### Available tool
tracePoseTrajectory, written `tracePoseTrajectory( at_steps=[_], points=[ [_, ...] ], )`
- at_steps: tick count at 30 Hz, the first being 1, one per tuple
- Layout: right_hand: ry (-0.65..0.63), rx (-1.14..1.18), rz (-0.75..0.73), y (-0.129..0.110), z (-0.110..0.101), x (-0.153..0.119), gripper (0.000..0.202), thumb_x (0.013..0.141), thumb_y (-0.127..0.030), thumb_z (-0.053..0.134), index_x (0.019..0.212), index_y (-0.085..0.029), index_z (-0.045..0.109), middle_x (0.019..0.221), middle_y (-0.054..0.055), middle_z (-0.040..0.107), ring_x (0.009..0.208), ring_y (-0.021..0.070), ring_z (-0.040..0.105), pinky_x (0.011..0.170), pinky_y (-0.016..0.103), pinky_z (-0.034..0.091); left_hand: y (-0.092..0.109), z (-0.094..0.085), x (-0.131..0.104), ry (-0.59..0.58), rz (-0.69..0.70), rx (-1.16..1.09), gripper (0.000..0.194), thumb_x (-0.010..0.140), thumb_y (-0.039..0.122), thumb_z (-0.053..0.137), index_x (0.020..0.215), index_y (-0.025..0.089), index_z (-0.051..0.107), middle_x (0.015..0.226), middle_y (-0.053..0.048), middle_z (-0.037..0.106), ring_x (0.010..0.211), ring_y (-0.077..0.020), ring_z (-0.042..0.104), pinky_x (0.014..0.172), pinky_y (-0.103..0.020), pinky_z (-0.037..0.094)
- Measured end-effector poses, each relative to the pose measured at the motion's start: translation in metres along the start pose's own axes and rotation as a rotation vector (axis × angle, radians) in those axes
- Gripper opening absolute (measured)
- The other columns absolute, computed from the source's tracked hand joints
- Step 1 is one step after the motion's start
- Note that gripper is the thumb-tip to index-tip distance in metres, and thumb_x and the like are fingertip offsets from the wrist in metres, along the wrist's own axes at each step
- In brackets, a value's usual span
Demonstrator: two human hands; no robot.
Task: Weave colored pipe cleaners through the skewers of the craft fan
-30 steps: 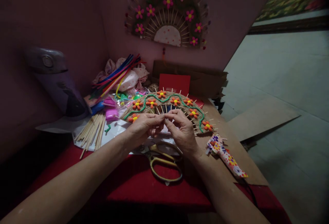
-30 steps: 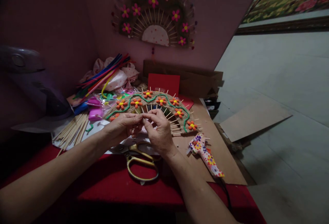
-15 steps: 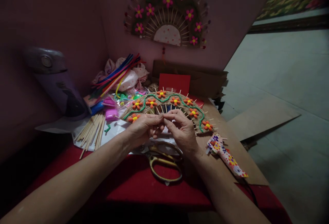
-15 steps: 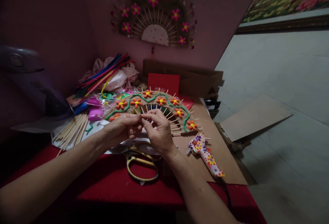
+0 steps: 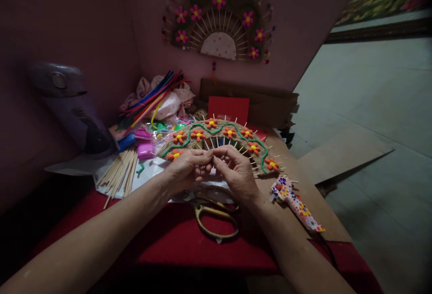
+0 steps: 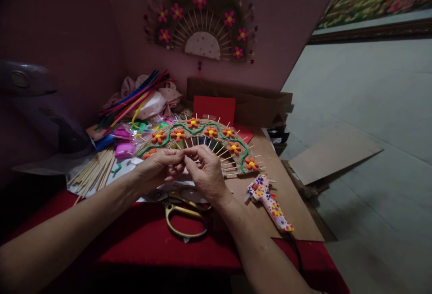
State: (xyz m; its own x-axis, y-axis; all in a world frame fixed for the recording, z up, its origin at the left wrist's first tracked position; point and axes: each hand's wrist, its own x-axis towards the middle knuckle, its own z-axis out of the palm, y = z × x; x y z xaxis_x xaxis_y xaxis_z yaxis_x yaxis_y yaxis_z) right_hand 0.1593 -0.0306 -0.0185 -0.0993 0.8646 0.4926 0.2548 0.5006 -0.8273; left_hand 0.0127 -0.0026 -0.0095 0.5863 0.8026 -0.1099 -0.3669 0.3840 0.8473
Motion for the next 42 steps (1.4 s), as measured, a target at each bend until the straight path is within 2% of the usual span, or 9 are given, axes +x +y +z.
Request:
tracePoseTrajectory(
  at_steps=[6, 11, 21, 32, 36, 42],
  points=[
    [-0.054, 0.068, 0.053, 0.0029, -0.0009, -0.0004, 0.022, 0.084, -0.033, 0.055, 0.100, -0.021, 0.064, 0.095, 0.005, 0.063, 0.078, 0.0142, 0.061, 0.062, 0.025, 0.050, -0.0010, -0.0015, 0.0017, -0.003, 0.001, -0.037, 0.021, 0.070, 0.023, 0.069, 0.060, 0.009, 0.056, 0.051, 0.000, 0.051, 0.041, -0.0045, 0.043, 0.039, -0.015, 0.033],
    [-0.060, 0.098, 0.037, -0.0006, -0.0027, 0.0008, 0.020, 0.083, -0.031, 0.056, 0.096, -0.021, 0.066, 0.097, 0.005, 0.062, 0.080, 0.0142, 0.060, 0.062, 0.025, 0.050, -0.0025, -0.0045, 0.0015, -0.024, -0.008, -0.038, 0.020, 0.071, 0.024, 0.068, 0.064, 0.009, 0.058, 0.052, 0.000, 0.051, 0.039, -0.0034, 0.041, 0.036, -0.014, 0.027],
    [-0.071, 0.181, 0.031, -0.0014, -0.0026, 0.0012, 0.018, 0.082, -0.029, 0.057, 0.094, -0.021, 0.066, 0.096, 0.005, 0.059, 0.077, 0.0129, 0.059, 0.058, 0.024, 0.050, -0.0007, -0.0031, 0.0000, -0.076, 0.009, -0.039, 0.020, 0.072, 0.025, 0.067, 0.064, 0.009, 0.060, 0.051, -0.001, 0.052, 0.040, -0.0046, 0.043, 0.035, -0.015, 0.027],
    [-0.062, 0.148, 0.018, -0.0009, -0.0017, 0.0011, 0.019, 0.083, -0.035, 0.055, 0.093, -0.021, 0.065, 0.085, 0.002, 0.061, 0.065, 0.0108, 0.058, 0.055, 0.024, 0.047, -0.0036, -0.0035, 0.0003, -0.092, 0.029, -0.026, 0.027, 0.074, 0.031, 0.066, 0.059, 0.009, 0.059, 0.051, -0.002, 0.054, 0.041, -0.0056, 0.045, 0.034, -0.014, 0.028],
    [-0.055, 0.067, 0.014, -0.0005, -0.0030, 0.0003, 0.019, 0.084, -0.035, 0.054, 0.093, -0.022, 0.064, 0.080, 0.002, 0.062, 0.069, 0.0129, 0.058, 0.058, 0.025, 0.047, -0.0030, -0.0017, -0.0003, -0.087, 0.026, -0.039, 0.030, 0.076, 0.034, 0.064, 0.060, 0.009, 0.060, 0.051, -0.003, 0.055, 0.039, -0.0055, 0.044, 0.033, -0.015, 0.028],
    [-0.059, 0.046, 0.021, -0.0012, -0.0038, 0.0002, 0.019, 0.085, -0.036, 0.054, 0.094, -0.022, 0.062, 0.080, 0.002, 0.062, 0.069, 0.0134, 0.058, 0.057, 0.025, 0.045, -0.0012, -0.0014, -0.0023, -0.078, 0.019, -0.017, 0.022, 0.073, 0.030, 0.066, 0.063, 0.011, 0.062, 0.054, -0.003, 0.056, 0.040, -0.0056, 0.045, 0.034, -0.015, 0.029]
  ],
)
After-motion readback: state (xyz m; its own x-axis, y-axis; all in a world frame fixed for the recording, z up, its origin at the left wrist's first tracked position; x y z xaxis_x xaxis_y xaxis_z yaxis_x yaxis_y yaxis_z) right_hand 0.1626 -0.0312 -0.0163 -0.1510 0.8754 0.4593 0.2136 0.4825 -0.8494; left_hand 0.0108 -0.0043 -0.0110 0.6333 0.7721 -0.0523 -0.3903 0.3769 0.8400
